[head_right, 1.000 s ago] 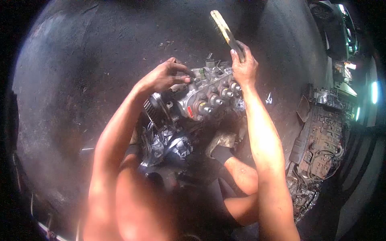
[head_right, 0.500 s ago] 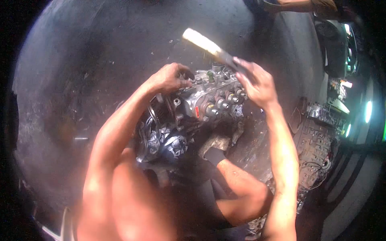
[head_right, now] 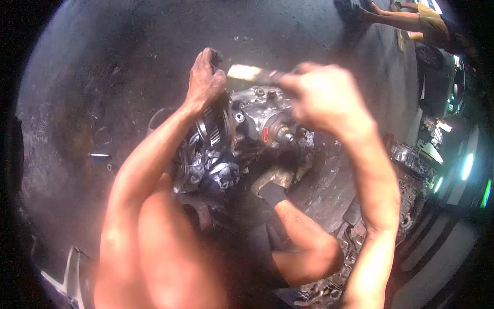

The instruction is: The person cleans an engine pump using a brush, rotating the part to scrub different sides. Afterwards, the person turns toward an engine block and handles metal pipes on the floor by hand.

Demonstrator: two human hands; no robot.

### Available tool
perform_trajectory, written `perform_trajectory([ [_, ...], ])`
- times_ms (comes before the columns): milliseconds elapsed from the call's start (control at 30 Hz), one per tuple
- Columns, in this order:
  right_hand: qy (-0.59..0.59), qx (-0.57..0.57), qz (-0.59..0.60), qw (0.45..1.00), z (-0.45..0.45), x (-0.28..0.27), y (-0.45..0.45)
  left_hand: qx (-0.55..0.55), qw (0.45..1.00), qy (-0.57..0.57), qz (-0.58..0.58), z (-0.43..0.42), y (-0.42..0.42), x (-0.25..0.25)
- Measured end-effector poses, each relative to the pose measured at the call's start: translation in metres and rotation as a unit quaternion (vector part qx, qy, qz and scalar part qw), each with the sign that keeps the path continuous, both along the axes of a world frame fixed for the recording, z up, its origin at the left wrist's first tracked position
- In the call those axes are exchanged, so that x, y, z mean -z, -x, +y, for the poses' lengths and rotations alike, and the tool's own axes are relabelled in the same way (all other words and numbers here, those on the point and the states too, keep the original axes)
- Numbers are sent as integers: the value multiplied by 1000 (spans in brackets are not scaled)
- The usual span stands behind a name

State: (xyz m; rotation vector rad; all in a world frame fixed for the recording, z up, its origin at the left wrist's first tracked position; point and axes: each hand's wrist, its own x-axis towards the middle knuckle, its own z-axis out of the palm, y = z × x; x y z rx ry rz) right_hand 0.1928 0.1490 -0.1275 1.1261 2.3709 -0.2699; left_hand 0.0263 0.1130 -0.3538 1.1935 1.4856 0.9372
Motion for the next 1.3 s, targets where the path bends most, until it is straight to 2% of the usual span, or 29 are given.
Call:
perform_trajectory([
  [33,-39,-9,2,999,3,-30,6,10,1000,19,-10,-4,1,-1],
  [100,-10,4,25,1000,4,-79,10,23,1000,13,-13,-6,-2,4],
  [167,1,69,35,997,-11,-89,7,44,999,20,-24,-4,-2,2],
  [200,-7,28,6,1000,-15,-70,2,57,998,30,-13,-4,-1,-4],
  [233,-20,35,-66,997,-24,-36,-3,50,998,22,1,-6,-1,-5],
  [300,-25,45,-10,999,-25,37,-23,36,999,3,28,-8,0,-8],
  [333,-19,37,-4,999,-16,35,-18,23,1000,-3,14,-10,1,-7],
  [400,-23,3,14,1000,1,1,-2,25,999,-20,29,-12,0,-2],
  [500,-25,40,54,997,3,-74,22,48,998,-18,37,-13,-2,1],
  [567,-4,82,26,996,-11,-88,28,35,998,-29,32,-12,-3,5],
  [600,-20,63,-1,998,-18,-71,21,38,999,-17,16,-14,-1,4],
  [667,1,39,-100,994,-29,-1,4,35,999,-21,24,-13,0,4],
  [700,21,52,-45,997,-29,35,-5,36,999,-25,26,-13,0,3],
  [733,25,33,-63,997,-24,49,2,34,999,-23,26,-10,0,2],
  [833,-44,5,-63,997,-4,14,11,36,999,-11,26,-14,0,5],
  [900,-43,64,-53,996,-3,-47,31,39,999,-20,31,-13,1,4],
  [933,-49,50,-26,997,-5,-66,29,44,999,-16,24,-12,2,3],
  [967,-41,85,-22,995,-11,-75,30,47,999,-4,21,-12,1,1],
  [1033,4,92,-78,993,-24,-54,20,49,998,22,16,-11,1,-2],
  [1067,-10,112,-92,989,-32,-17,19,50,998,16,23,-10,2,-2],
  [1100,-5,101,-74,992,-36,22,13,53,998,10,28,-11,2,-2],
  [1167,17,45,-146,988,-32,56,20,52,998,-10,29,-7,2,1],
  [1233,-27,106,-15,994,-9,-16,36,41,999,-17,11,-13,1,7],
  [1300,-48,126,13,991,-5,-65,29,58,997,-24,40,-12,1,10],
])
